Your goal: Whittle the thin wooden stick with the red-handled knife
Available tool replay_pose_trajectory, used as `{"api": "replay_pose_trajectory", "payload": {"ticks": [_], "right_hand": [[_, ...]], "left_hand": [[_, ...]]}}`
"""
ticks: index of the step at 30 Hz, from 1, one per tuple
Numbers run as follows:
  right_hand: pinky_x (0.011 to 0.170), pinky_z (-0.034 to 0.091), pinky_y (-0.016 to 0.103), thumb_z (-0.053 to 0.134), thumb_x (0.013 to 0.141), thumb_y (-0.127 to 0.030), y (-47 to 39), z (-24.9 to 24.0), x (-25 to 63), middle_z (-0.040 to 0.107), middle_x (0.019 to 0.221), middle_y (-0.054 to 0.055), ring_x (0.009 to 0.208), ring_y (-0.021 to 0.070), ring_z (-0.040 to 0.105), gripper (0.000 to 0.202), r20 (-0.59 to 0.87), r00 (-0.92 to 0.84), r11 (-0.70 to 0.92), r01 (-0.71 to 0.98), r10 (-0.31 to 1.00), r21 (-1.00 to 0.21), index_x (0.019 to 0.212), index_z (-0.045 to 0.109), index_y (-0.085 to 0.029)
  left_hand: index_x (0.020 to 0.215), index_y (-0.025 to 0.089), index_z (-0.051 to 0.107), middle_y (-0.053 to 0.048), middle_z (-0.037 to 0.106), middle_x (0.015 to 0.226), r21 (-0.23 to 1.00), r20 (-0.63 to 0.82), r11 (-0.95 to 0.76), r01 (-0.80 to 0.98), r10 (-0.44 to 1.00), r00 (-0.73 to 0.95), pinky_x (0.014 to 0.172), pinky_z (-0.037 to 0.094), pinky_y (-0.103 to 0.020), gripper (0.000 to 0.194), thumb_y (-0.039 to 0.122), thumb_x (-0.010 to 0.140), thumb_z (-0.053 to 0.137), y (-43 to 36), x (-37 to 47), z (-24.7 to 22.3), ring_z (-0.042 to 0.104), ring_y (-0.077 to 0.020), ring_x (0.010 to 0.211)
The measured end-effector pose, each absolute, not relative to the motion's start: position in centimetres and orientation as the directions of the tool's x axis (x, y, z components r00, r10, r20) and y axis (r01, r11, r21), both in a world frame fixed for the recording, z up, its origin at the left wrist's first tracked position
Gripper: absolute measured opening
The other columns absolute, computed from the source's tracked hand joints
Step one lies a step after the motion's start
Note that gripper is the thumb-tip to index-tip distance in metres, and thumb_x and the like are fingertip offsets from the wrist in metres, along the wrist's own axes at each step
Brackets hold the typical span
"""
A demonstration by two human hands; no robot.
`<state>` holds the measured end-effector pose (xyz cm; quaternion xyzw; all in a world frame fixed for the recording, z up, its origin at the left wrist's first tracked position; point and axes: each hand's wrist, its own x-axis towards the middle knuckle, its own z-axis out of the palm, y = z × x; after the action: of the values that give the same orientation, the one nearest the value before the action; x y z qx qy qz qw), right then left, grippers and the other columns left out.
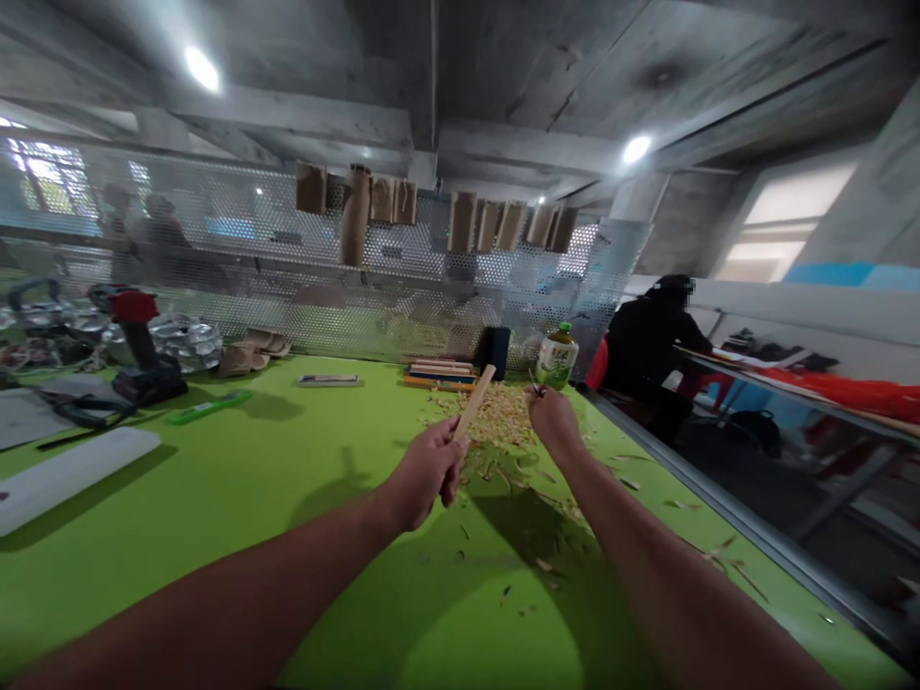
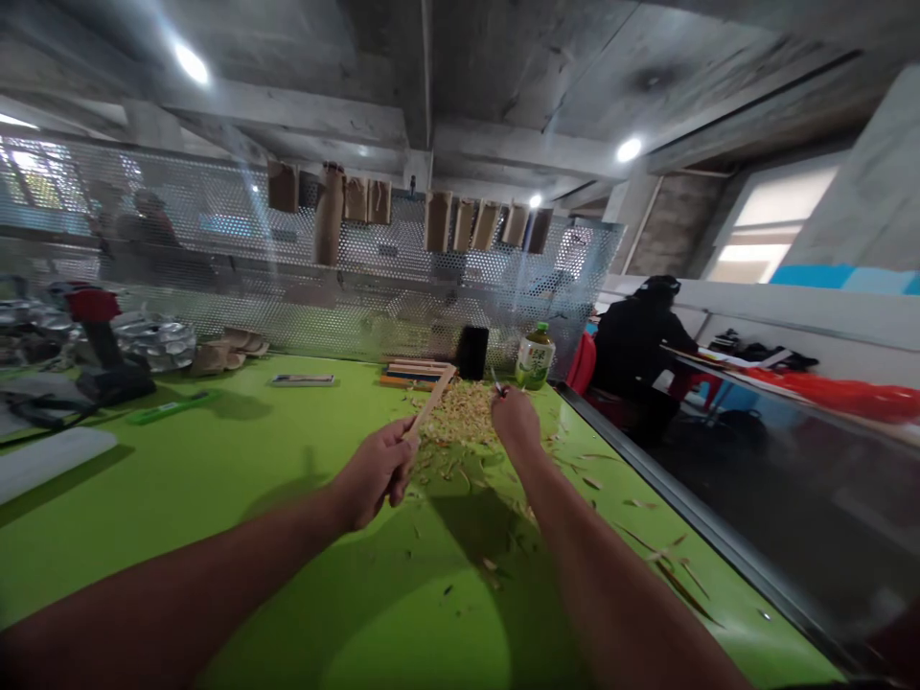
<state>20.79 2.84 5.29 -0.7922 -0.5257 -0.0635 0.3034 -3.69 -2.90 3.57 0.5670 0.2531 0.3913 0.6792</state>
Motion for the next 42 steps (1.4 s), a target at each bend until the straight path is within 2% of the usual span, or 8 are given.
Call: {"api": "replay_pose_trajectory", "payload": {"ticks": [2,5,8,12,16,25,37,42], "right_hand": [[0.068,0.041,0.026,0.042,0.091,-0.031,2.4,5.1,18.9,0.071,0.093,0.012,0.083,0.0211,0.064,0.034,0.449,0.340,-0.151,0.902,0.827,-0.405,0.108,0.068,-0.019],[0.064,0.038,0.025,0.045,0.088,-0.029,1.3,4.6,15.5,0.072,0.091,0.008,0.079,0.0197,0.063,0.029,0.448,0.177,-0.040,0.953,0.876,-0.300,0.104,0.068,-0.022],[0.061,0.035,0.025,0.046,0.087,-0.026,0.3,4.5,13.0,0.071,0.085,0.008,0.074,0.0186,0.063,0.024,0.409,0.082,-0.014,0.986,0.909,-0.165,0.097,0.067,-0.021],[0.062,0.035,0.025,0.042,0.090,-0.026,-0.8,4.9,11.4,0.071,0.088,0.008,0.075,0.0180,0.063,0.023,0.366,-0.014,0.026,0.999,0.931,-0.027,0.095,0.064,-0.021],[0.065,0.036,0.025,0.040,0.092,-0.025,-1.2,5.3,11.1,0.070,0.090,0.009,0.079,0.0182,0.063,0.024,0.322,-0.030,0.016,0.999,0.946,0.046,0.095,0.063,-0.020],[0.070,0.037,0.026,0.039,0.091,-0.022,-0.3,5.5,11.7,0.070,0.092,0.009,0.086,0.0200,0.063,0.027,0.354,0.057,-0.064,0.998,0.933,0.008,0.098,0.064,-0.020],[0.066,0.035,0.025,0.040,0.090,-0.023,-0.2,4.9,11.7,0.070,0.087,0.008,0.078,0.0181,0.063,0.026,0.347,-0.018,0.009,1.000,0.938,0.025,0.091,0.066,-0.021],[0.067,0.036,0.025,0.039,0.091,-0.023,-0.1,5.1,11.7,0.070,0.088,0.009,0.080,0.0184,0.063,0.027,0.388,-0.027,0.012,0.999,0.921,0.040,0.092,0.066,-0.020]], "left_hand": [[0.126,0.018,0.046,0.008,0.047,0.058,0.972,0.094,0.035,-0.231,0.846,0.525,0.038,0.033,-0.016,0.043,0.030,0.085,0.054,-2.0,-3.8,3.1,0.039,-0.0054,0.039],[0.122,0.019,0.046,0.007,0.051,0.065,0.977,0.058,0.058,-0.203,0.850,0.523,0.036,0.027,-0.015,0.039,0.029,0.084,0.054,-1.4,-4.0,2.9,0.034,-0.0030,0.038],[0.118,0.021,0.047,0.008,0.046,0.063,0.973,0.027,0.103,-0.205,0.836,0.548,0.034,0.021,-0.015,0.034,0.032,0.086,0.053,-1.8,-3.9,3.3,0.027,-0.0028,0.037],[0.102,0.021,0.050,0.010,0.037,0.058,0.955,0.023,0.135,-0.266,0.855,0.518,0.033,0.014,-0.017,0.019,0.035,0.089,0.048,-2.2,-3.6,3.9,0.021,-0.0035,0.036],[0.092,0.020,0.050,0.009,0.035,0.056,0.962,0.039,0.090,-0.259,0.891,0.453,0.035,0.017,-0.016,0.014,0.033,0.087,0.050,-2.1,-3.4,3.8,0.023,-0.0035,0.037],[0.105,0.021,0.051,0.009,0.032,0.056,0.940,-0.026,0.176,-0.291,0.890,0.455,0.037,0.012,-0.018,0.020,0.023,0.085,0.049,-2.8,-3.0,4.3,0.019,-0.0043,0.039],[0.090,0.021,0.047,0.010,0.033,0.056,0.918,0.008,0.177,-0.356,0.887,0.461,0.035,0.010,-0.018,0.010,0.023,0.080,0.050,-2.8,-2.8,4.0,0.018,-0.0038,0.037],[0.092,0.020,0.049,0.009,0.031,0.055,0.931,-0.021,0.179,-0.320,0.897,0.441,0.036,0.010,-0.018,0.011,0.019,0.081,0.047,-3.2,-2.7,4.8,0.018,-0.0042,0.038]]}}
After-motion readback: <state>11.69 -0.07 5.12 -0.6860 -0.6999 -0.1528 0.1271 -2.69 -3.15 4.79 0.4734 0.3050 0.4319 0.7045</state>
